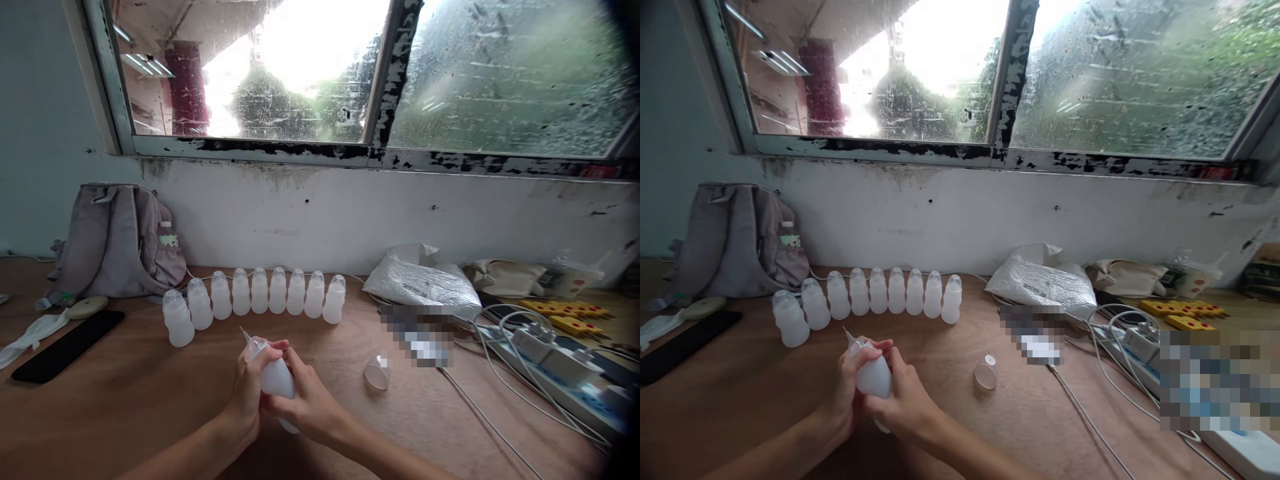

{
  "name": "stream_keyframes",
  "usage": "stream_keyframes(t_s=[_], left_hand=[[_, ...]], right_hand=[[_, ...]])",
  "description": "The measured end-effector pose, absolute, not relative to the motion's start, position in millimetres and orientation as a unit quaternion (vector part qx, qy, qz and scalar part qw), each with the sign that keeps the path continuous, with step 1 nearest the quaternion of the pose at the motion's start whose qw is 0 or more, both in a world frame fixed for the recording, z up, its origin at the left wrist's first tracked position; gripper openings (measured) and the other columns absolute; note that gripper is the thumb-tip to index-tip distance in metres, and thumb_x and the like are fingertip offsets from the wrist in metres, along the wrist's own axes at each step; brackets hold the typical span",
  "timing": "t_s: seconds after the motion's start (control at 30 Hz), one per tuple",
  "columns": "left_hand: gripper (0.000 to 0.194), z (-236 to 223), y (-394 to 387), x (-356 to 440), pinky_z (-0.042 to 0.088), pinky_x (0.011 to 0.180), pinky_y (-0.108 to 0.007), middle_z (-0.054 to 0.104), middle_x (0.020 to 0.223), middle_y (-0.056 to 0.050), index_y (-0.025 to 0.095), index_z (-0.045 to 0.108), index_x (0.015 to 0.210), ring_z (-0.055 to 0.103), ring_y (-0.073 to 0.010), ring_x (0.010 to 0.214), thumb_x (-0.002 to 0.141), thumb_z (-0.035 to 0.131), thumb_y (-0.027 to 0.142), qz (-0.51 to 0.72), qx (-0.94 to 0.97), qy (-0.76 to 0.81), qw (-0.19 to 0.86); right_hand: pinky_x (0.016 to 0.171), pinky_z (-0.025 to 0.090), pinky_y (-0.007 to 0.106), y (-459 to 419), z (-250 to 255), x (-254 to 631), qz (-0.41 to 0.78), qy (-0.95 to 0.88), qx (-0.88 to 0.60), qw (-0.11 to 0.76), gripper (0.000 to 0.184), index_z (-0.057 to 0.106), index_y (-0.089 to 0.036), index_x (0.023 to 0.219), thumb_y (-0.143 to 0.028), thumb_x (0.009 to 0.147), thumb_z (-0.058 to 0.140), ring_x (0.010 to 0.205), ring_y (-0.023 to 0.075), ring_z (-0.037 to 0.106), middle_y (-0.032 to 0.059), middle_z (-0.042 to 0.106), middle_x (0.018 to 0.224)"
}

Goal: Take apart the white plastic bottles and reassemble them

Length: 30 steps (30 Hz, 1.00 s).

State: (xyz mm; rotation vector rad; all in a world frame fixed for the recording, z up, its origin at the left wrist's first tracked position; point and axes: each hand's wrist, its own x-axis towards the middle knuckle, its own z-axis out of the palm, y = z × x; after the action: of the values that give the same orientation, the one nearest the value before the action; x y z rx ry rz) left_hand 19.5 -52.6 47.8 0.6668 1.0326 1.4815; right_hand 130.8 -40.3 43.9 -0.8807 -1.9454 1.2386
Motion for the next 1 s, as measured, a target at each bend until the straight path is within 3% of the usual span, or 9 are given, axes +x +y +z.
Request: stream_keyframes(t_s=[0.23, 0.43, 0.6, 0.67, 0.77, 0.9, 1.0], left_hand=[[0.012, 49, -51, 17, 0.048, 0.060, -0.033, 0.063, 0.089, -0.005, 0.018, 0.046, 0.069, 0.059, -0.0190, 0.068, 0.064, 0.057, 0.019, 0.623, 0.311, 0.401, 0.595], [0.013, 56, -49, 12, 0.046, 0.070, -0.030, 0.061, 0.089, -0.005, 0.017, 0.049, 0.071, 0.055, -0.0216, 0.091, 0.067, 0.061, 0.021, 0.614, 0.395, 0.379, 0.568], [0.016, 61, -45, 8, 0.047, 0.065, -0.029, 0.059, 0.093, -0.003, 0.018, 0.048, 0.073, 0.057, -0.0183, 0.079, 0.067, 0.062, 0.023, 0.590, 0.439, 0.377, 0.563], [0.017, 63, -42, 5, 0.046, 0.064, -0.029, 0.059, 0.093, -0.004, 0.018, 0.048, 0.074, 0.057, -0.0180, 0.077, 0.068, 0.062, 0.024, 0.589, 0.464, 0.386, 0.537], [0.017, 64, -37, 1, 0.043, 0.064, -0.027, 0.061, 0.091, -0.004, 0.018, 0.048, 0.075, 0.055, -0.0176, 0.079, 0.067, 0.062, 0.023, 0.581, 0.513, 0.425, 0.468], [0.016, 58, -32, -2, 0.040, 0.059, -0.024, 0.061, 0.090, -0.003, 0.018, 0.047, 0.075, 0.053, -0.0134, 0.069, 0.068, 0.061, 0.022, 0.540, 0.559, 0.461, 0.428], [0.018, 50, -30, 0, 0.042, 0.062, -0.025, 0.060, 0.087, -0.002, 0.019, 0.046, 0.075, 0.054, -0.0147, 0.073, 0.068, 0.061, 0.023, 0.522, 0.578, 0.456, 0.430]], right_hand=[[0.077, 0.044, 0.032, -36, 43, 133, 0.548, -0.705, -0.312, 0.325, 0.055, 0.045, -0.024, 0.116, -0.022, 0.065, 0.065, 0.095, 0.0218, 0.052, 0.0020, 0.054, 0.106], [0.077, 0.043, 0.031, -35, 44, 132, 0.536, -0.718, -0.291, 0.335, 0.065, 0.037, -0.024, 0.124, -0.030, 0.066, 0.067, 0.095, 0.0206, 0.051, 0.0034, 0.054, 0.103], [0.075, 0.043, 0.030, -31, 59, 140, 0.515, -0.758, -0.295, 0.271, 0.071, 0.029, -0.026, 0.128, -0.040, 0.068, 0.065, 0.095, 0.0195, 0.050, 0.0042, 0.051, 0.108], [0.074, 0.043, 0.029, -24, 71, 151, 0.479, -0.792, -0.305, 0.225, 0.072, 0.030, -0.025, 0.128, -0.043, 0.067, 0.064, 0.093, 0.0188, 0.050, 0.0044, 0.052, 0.105], [0.073, 0.043, 0.030, -10, 87, 174, 0.357, -0.846, -0.359, 0.168, 0.052, 0.046, -0.021, 0.113, -0.046, 0.070, 0.060, 0.091, 0.0197, 0.050, 0.0063, 0.053, 0.103], [0.077, 0.041, 0.032, 8, 105, 211, 0.158, -0.859, -0.485, 0.045, 0.033, 0.054, -0.018, 0.100, -0.031, 0.070, 0.061, 0.093, 0.0229, 0.052, 0.0086, 0.056, 0.103], [0.069, 0.042, 0.030, 15, 116, 231, 0.073, -0.798, -0.591, -0.088, 0.028, 0.058, -0.018, 0.092, -0.024, 0.065, 0.065, 0.091, 0.0246, 0.056, 0.0079, 0.059, 0.096]])
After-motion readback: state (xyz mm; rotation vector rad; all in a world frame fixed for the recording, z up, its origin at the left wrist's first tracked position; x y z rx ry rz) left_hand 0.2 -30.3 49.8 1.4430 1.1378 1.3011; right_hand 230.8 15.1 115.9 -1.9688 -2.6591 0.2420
